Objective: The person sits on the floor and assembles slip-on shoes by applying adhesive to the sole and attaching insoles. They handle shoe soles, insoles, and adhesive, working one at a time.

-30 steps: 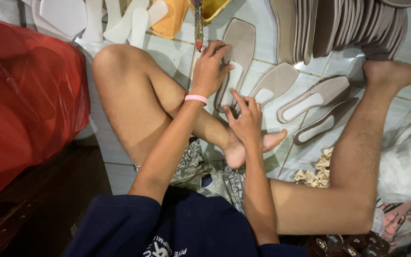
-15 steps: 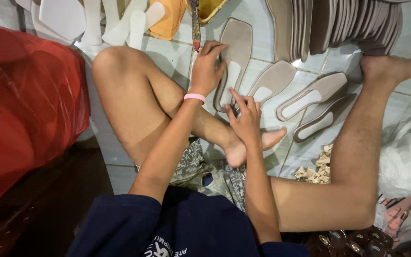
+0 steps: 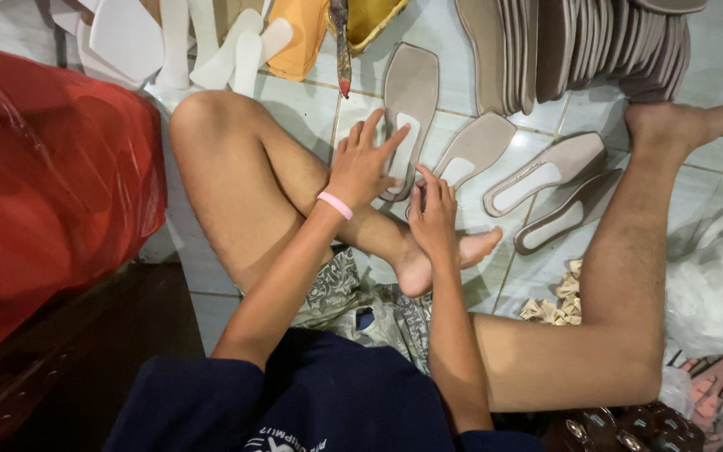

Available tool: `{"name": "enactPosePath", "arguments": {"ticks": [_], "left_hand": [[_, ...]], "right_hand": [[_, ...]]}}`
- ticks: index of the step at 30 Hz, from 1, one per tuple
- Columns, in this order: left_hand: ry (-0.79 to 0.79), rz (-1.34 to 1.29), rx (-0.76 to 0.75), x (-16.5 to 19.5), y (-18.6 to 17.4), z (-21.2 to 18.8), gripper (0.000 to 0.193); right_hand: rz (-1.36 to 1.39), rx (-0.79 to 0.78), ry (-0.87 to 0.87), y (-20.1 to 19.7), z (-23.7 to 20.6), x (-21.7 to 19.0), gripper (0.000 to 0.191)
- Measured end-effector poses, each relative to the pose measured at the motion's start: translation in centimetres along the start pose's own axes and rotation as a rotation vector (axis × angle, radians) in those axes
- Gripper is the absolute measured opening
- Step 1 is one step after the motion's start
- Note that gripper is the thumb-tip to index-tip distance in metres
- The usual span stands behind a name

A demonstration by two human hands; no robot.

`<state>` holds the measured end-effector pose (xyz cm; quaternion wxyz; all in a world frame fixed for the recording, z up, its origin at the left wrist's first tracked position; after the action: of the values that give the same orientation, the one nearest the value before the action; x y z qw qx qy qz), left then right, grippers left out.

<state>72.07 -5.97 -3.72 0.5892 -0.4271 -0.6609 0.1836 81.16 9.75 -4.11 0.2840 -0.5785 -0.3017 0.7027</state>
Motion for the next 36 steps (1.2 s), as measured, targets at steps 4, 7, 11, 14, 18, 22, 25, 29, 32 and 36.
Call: {"name": "enactPosePath", "arguments": {"ticks": [4, 7, 11, 14, 18, 22, 25, 29, 32, 36], "left_hand": [[-0.027, 0.199, -0.026, 0.6, 0.7, 0.8, 0.108], [-0.057, 0.264, -0.051, 0.7, 1.4, 1.0, 0.111], [-0.063, 0.355, -0.054, 1.2, 2.3, 1.1, 0.112], [-0.032, 0.415, -0.046, 1.9, 2.6, 1.3, 0.112], [0.086, 0.394, 0.000, 2.8, 2.3, 1.0, 0.116], [0.094, 0.417, 0.014, 2.7, 2.0, 0.3, 0.108], [0.124, 0.444, 0.052, 2.8, 2.1, -0.1, 0.109], [0.107, 0.458, 0.011, 2.9, 2.4, 0.1, 0.110], [0.097, 0.504, 0.030, 3.3, 2.5, 0.1, 0.110], [0.082, 0.549, 0.047, 4.0, 2.8, 0.2, 0.112]], "right_hand": [[0.042, 0.037, 0.018, 0.0, -0.2, 0.7, 0.040], [0.048, 0.054, 0.017, -0.1, -0.3, 1.0, 0.039], [0.030, 0.056, 0.004, -0.3, -0.4, 1.1, 0.040], [0.028, 0.072, -0.002, -0.6, -0.3, 0.9, 0.040], [0.105, 0.077, 0.065, -1.0, -0.3, 1.0, 0.039], [0.221, 0.170, 0.050, -1.6, -0.8, 1.2, 0.039], [0.243, 0.186, 0.067, -1.7, -1.2, 1.6, 0.041], [0.266, 0.208, 0.064, -1.7, -1.4, 2.4, 0.041], [0.289, 0.207, 0.086, -1.9, -1.3, 2.7, 0.040], [0.300, 0.195, 0.119, -1.9, -1.4, 3.2, 0.040]]}}
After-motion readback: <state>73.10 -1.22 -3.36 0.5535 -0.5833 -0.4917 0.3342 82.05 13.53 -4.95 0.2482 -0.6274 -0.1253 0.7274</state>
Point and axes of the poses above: each hand's wrist, its own z-axis towards the middle knuckle, its own y-axis out of the palm, x = y × z, the point moved 4 cm from there along z, towards the middle knuckle, and after that the axes turned 14 degrees about -y, right-handed, at the moved point
